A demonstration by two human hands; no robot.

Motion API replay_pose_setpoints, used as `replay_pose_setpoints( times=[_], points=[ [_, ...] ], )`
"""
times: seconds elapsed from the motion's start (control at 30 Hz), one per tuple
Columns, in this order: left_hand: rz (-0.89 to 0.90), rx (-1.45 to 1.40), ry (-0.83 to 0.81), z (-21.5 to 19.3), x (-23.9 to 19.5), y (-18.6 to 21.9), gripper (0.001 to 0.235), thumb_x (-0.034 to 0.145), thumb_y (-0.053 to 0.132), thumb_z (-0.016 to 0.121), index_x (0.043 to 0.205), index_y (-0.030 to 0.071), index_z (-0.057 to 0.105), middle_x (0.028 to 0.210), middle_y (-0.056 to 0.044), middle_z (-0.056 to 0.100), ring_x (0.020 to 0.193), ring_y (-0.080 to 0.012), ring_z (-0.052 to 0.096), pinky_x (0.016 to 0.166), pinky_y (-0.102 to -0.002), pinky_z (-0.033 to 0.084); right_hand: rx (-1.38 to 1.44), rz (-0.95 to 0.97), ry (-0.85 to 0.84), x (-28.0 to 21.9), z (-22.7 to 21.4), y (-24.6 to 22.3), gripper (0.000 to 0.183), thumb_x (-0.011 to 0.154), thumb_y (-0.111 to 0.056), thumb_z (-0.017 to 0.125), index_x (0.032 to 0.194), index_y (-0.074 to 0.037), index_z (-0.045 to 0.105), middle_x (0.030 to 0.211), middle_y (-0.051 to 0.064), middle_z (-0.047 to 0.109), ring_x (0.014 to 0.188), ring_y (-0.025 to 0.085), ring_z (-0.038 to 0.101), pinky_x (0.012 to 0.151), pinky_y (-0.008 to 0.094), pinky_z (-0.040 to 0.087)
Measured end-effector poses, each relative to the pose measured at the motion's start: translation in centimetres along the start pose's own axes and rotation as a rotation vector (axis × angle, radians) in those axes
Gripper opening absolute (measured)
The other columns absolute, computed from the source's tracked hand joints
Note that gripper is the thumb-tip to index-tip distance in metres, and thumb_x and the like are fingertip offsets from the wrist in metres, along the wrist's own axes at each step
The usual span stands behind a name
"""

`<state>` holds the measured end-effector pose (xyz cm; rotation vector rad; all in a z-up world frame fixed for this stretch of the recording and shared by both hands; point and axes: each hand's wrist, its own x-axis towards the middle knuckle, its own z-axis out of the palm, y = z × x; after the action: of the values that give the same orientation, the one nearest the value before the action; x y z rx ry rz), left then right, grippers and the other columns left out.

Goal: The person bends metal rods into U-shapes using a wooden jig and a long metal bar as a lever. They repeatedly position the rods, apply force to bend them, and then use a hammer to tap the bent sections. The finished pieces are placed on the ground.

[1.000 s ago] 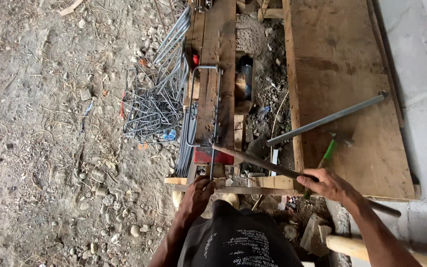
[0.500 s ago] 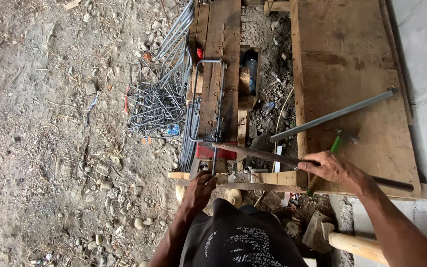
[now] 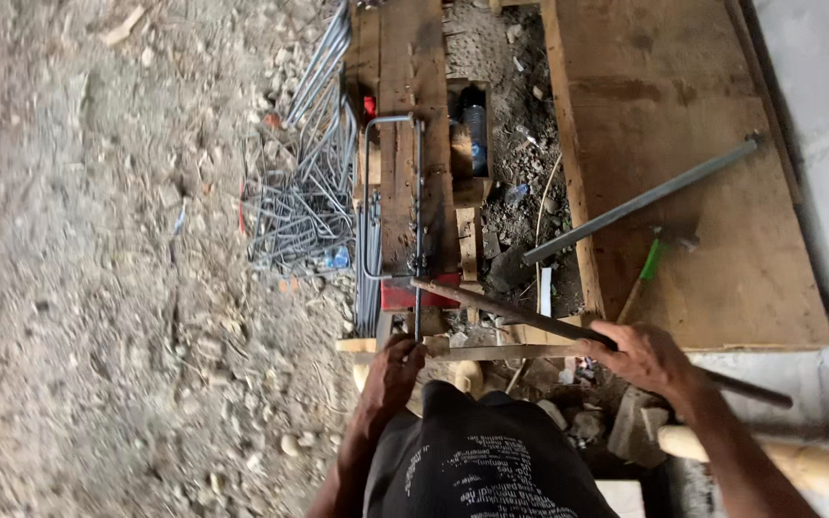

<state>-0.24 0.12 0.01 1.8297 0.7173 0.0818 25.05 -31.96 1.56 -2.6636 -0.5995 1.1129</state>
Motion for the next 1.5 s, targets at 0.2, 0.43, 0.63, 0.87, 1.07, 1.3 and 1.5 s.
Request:
replay_pose_setpoints(
  times=[0.2,0.43,0.63,0.87,1.07,1.3,1.5],
  points=[
    [-0.053,0.133,-0.19,-0.5,0.9,0.5,0.048,0.098,0.041,0.044,0.114,0.003,0.069,0.134,-0.015,0.056,0.104,-0.0267,0.067,0.082,-0.04,0.06,-0.209,0.162,-0.095,-2.9,-2.5,0.5,0.067,0.073,-0.081,0.039,0.095,-0.028,0.074,0.056,-0.008,0.058,0.048,0.005,0.054,0.048,0.018,0.04],
    [0.006,0.299,-0.253,-1.5,0.4,1.6,0.035,0.098,0.038,0.052,0.093,0.006,0.065,0.115,-0.008,0.058,0.072,-0.0152,0.059,0.058,-0.03,0.053,-0.261,0.209,0.161,-3.6,0.3,0.7,0.063,0.073,-0.084,0.039,0.077,-0.027,0.065,0.049,-0.009,0.05,0.043,0.007,0.051,0.046,0.021,0.044],
    [0.197,0.646,0.02,-3.6,0.9,2.6,0.083,0.08,0.058,0.068,0.135,0.01,0.028,0.126,-0.019,0.038,0.111,-0.0352,0.039,0.088,-0.051,0.041,-0.364,0.385,0.107,-4.7,-0.4,-2.5,0.071,0.07,-0.091,0.032,0.1,-0.04,0.07,0.078,0.0,0.079,0.08,0.021,0.076,0.078,0.032,0.057],
    [0.224,0.869,-0.159,-5.7,2.7,2.9,0.131,0.077,0.08,0.058,0.156,-0.001,-0.009,0.165,-0.023,-0.011,0.151,-0.0411,-0.013,0.12,-0.053,-0.004,-0.379,0.524,0.153,-5.3,1.7,-2.6,0.084,0.065,-0.097,0.024,0.11,-0.044,0.071,0.115,0.004,0.078,0.11,0.03,0.072,0.095,0.041,0.052],
    [0.466,0.933,-0.129,-7.4,4.0,0.2,0.137,0.071,0.084,0.066,0.154,-0.007,0.007,0.163,-0.028,0.006,0.152,-0.0422,0.001,0.121,-0.054,0.004,-0.279,0.59,0.251,-9.5,4.7,-6.7,0.067,0.076,-0.088,0.038,0.094,-0.034,0.074,0.102,0.004,0.08,0.106,0.028,0.073,0.089,0.037,0.053],
    [0.805,0.804,-0.17,-11.4,6.5,0.4,0.088,0.062,0.05,0.081,0.125,0.001,0.045,0.124,-0.017,0.047,0.118,-0.0344,0.046,0.11,-0.048,0.04,-0.257,0.759,0.372,-14.0,16.1,-9.7,0.077,0.074,-0.094,0.032,0.121,-0.045,0.068,0.106,0.007,0.081,0.11,0.032,0.074,0.097,0.047,0.051],
    [0.98,0.725,-0.295,-14.3,9.8,-1.3,0.087,0.062,0.031,0.084,0.134,-0.002,0.05,0.129,-0.018,0.057,0.116,-0.0309,0.056,0.099,-0.047,0.048,-0.296,0.931,0.457,-16.5,25.0,-17.2,0.064,0.078,-0.096,0.027,0.106,-0.055,0.068,0.087,-0.01,0.078,0.086,0.01,0.077,0.07,0.025,0.059]
  ],
)
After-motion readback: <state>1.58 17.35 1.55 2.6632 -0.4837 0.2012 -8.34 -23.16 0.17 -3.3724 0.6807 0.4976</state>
